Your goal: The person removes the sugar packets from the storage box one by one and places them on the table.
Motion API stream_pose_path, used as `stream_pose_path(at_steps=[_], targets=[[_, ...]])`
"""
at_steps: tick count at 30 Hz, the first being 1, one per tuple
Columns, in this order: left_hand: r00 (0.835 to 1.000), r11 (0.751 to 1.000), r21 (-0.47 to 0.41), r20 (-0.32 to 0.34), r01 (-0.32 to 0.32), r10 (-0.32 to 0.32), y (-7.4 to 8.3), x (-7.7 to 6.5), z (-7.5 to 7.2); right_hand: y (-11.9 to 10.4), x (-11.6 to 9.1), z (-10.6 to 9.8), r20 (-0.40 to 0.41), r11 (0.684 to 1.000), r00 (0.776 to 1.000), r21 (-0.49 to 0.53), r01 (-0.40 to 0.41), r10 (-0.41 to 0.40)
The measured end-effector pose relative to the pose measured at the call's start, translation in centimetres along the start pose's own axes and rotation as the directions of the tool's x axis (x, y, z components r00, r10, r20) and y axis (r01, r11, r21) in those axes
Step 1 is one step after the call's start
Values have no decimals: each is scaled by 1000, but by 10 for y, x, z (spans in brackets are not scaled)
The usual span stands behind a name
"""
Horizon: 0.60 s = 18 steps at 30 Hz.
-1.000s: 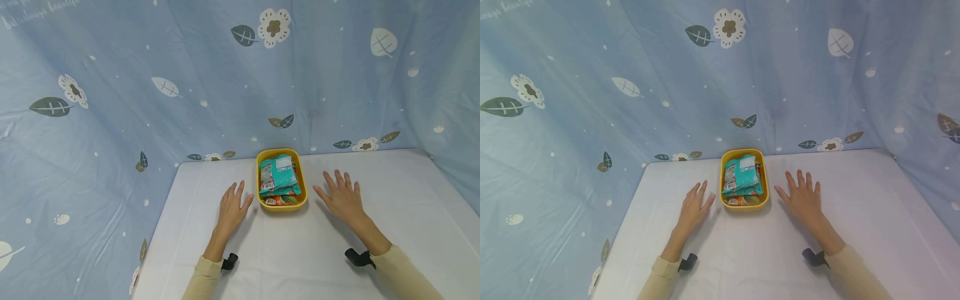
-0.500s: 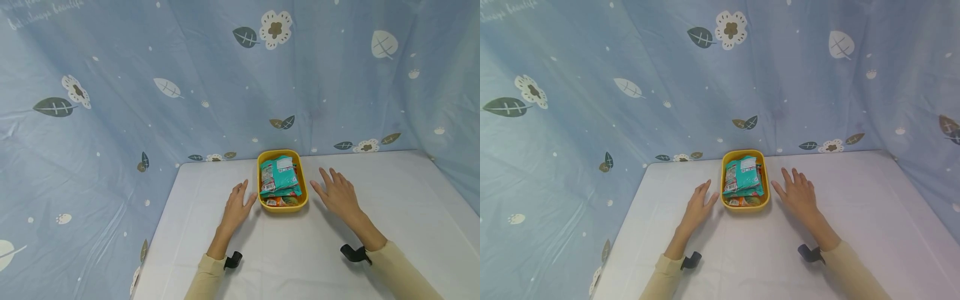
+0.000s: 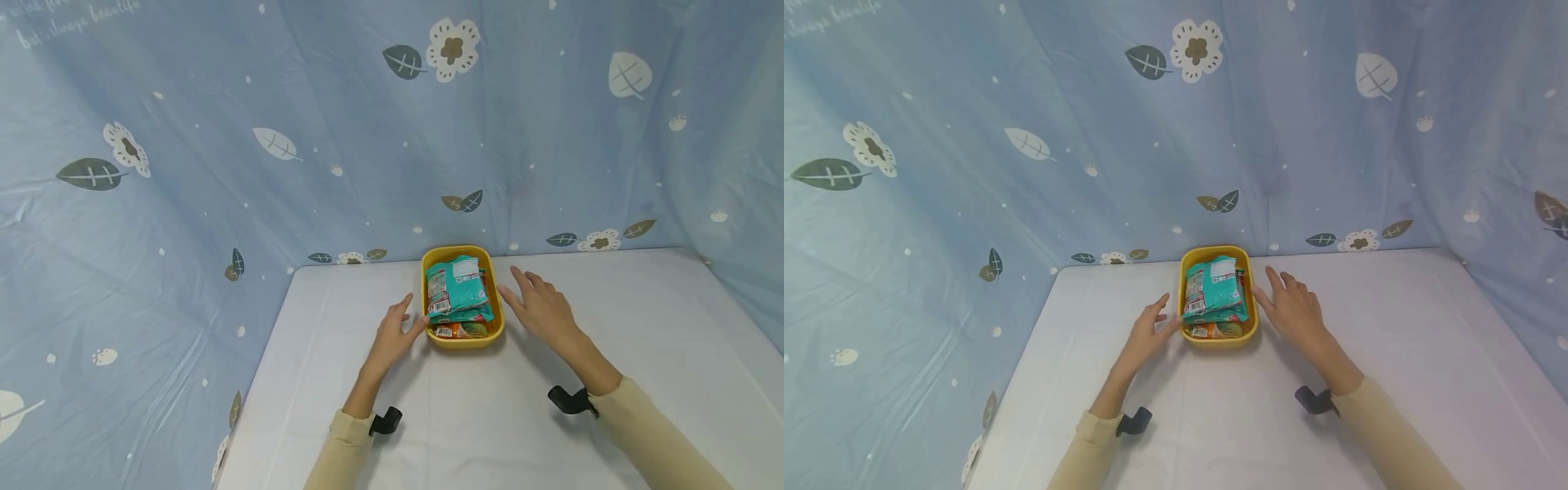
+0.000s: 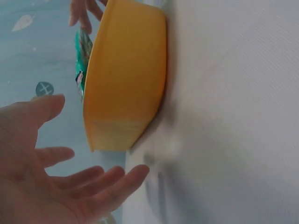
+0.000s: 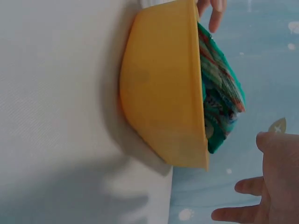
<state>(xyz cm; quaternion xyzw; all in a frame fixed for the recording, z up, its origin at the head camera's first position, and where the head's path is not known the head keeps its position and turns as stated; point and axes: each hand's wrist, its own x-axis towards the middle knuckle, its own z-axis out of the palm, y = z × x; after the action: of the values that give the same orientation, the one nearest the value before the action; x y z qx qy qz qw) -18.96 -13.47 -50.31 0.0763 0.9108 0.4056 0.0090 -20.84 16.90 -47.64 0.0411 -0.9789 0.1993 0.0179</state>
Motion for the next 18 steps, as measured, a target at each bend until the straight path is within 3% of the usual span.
stream_pose_path(at_steps=[7, 18], targets=[[1000, 997, -78, 31, 3, 0, 1, 4, 2, -10, 3, -3, 30, 999, 1000, 50, 1, -2], [991, 965, -250, 125, 80, -50, 0, 16, 4, -20, 8, -1, 44, 995, 999, 101, 15, -20]])
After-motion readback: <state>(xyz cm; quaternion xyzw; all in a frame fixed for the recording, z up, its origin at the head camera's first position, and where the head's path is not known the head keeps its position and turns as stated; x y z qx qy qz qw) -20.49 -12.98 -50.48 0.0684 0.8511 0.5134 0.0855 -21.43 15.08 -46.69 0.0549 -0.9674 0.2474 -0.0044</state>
